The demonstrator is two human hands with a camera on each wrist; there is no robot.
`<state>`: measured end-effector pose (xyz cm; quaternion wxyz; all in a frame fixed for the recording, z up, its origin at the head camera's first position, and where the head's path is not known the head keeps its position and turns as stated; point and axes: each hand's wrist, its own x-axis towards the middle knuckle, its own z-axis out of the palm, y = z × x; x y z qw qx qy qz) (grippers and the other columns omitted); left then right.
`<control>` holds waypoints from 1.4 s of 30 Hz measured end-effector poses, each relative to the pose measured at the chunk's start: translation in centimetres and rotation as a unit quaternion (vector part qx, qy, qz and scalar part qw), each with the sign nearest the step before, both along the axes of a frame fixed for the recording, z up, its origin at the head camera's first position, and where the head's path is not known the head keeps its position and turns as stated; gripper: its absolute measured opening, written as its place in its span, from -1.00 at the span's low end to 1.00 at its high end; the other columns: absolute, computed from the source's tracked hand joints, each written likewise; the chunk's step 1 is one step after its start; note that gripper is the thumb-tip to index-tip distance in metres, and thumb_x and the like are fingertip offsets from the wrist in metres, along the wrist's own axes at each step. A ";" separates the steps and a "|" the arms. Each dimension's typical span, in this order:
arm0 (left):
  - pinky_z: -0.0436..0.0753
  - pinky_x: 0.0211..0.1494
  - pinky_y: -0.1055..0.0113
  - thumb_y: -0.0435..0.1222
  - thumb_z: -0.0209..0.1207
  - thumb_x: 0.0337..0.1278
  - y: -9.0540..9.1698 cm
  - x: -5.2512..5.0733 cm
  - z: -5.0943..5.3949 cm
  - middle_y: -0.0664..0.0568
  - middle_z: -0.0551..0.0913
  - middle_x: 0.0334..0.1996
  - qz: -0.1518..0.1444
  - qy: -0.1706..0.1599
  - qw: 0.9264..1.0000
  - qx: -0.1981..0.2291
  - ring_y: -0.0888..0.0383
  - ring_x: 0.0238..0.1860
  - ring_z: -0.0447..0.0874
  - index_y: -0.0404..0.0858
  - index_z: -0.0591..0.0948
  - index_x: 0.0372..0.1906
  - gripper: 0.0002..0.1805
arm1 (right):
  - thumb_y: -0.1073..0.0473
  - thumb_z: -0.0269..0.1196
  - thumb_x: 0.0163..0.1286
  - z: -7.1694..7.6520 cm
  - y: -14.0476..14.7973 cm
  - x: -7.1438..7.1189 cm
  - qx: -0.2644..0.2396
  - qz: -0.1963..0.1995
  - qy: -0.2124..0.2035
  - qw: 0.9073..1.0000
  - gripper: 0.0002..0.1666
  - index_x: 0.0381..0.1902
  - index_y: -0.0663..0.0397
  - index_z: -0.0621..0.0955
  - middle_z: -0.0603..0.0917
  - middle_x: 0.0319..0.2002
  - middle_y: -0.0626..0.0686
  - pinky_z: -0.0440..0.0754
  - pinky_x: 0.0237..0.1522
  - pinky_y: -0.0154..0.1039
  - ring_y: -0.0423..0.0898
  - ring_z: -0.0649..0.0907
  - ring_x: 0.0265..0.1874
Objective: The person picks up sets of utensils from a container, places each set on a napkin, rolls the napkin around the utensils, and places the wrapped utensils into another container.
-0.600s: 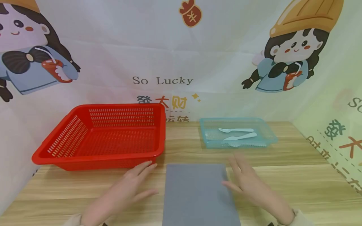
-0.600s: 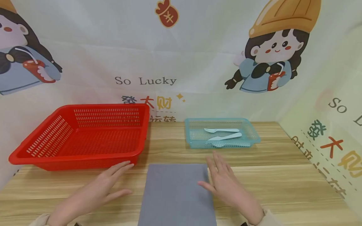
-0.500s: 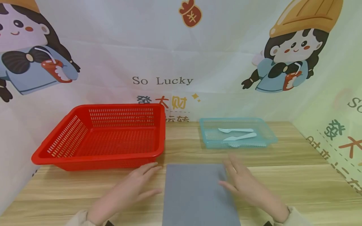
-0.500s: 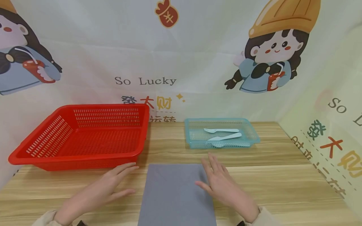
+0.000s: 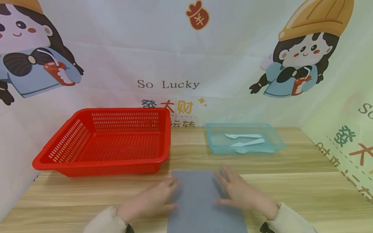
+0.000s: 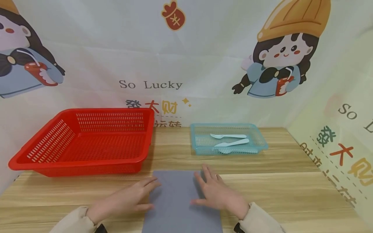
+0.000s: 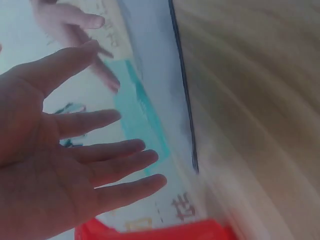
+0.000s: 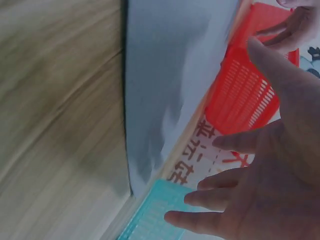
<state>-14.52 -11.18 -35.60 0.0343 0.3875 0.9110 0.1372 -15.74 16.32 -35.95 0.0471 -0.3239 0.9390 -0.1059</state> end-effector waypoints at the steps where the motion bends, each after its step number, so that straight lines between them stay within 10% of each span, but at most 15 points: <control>1: 0.39 0.13 0.08 -0.12 0.22 -0.05 0.3 0.0 -0.2 -0.36 0.37 0.09 -0.009 0.011 1.000 -0.016 -0.17 0.11 0.37 -0.47 0.41 0.06 -0.38 | -0.28 0.16 0.08 0.0 -0.1 0.0 0.005 0.006 -0.006 1.000 0.02 0.24 0.38 0.20 -0.02 0.26 0.48 0.15 0.12 0.26 0.38 0.03 0.25; 5: 0.37 0.15 0.14 -0.04 0.24 -0.12 1.3 0.2 -0.7 -0.28 0.41 0.04 -0.034 0.040 0.997 -0.064 -0.13 0.09 0.38 -0.37 0.47 -0.02 -0.40 | -0.22 0.24 0.03 -0.2 -0.6 -0.2 0.030 0.031 -0.014 0.999 0.02 0.25 0.35 0.19 0.01 0.26 0.47 0.18 0.07 0.30 0.38 0.04 0.24; 16: 0.29 0.20 0.05 0.15 0.24 -0.28 3.0 1.3 -1.5 -0.25 0.17 0.28 0.024 -0.082 0.985 -0.147 -0.12 0.29 0.10 -0.18 0.30 0.25 -0.10 | -0.08 0.26 0.08 -0.6 -0.9 -0.3 0.063 0.070 -0.037 0.995 -0.17 0.21 0.28 0.30 0.17 0.23 0.41 0.27 0.10 0.16 0.30 0.21 0.21; 28: 0.27 0.19 -0.02 0.14 0.29 -0.37 3.7 0.9 -1.4 -0.31 0.21 0.23 0.039 -0.084 0.984 -0.155 -0.19 0.26 0.14 -0.21 0.36 0.20 -0.10 | -0.16 0.16 0.16 -1.1 -1.0 0.3 0.066 0.046 -0.029 0.996 -0.22 0.20 0.23 0.32 0.21 0.21 0.41 0.37 0.02 0.16 0.29 0.25 0.19; 33: 0.28 0.16 -0.05 0.20 0.23 -0.32 4.4 1.4 -1.4 -0.28 0.20 0.25 0.049 -0.066 0.982 -0.170 -0.18 0.27 0.12 -0.24 0.36 0.20 -0.09 | -0.15 0.15 0.18 -1.3 -1.1 1.0 0.070 0.016 -0.039 0.997 -0.23 0.20 0.26 0.33 0.16 0.22 0.45 0.29 -0.01 0.30 0.34 0.19 0.20; 42: 0.45 -0.02 -0.02 0.32 0.17 -0.42 5.0 1.4 -2.4 -0.22 0.35 0.07 0.053 0.030 0.983 -0.172 -0.10 0.11 0.29 -0.35 0.44 0.08 -0.01 | -0.18 0.15 0.15 -1.6 -1.2 1.5 0.109 0.044 0.084 0.990 -0.26 0.07 0.31 0.42 0.41 -0.04 0.28 0.53 -0.14 -0.04 0.15 0.47 -0.05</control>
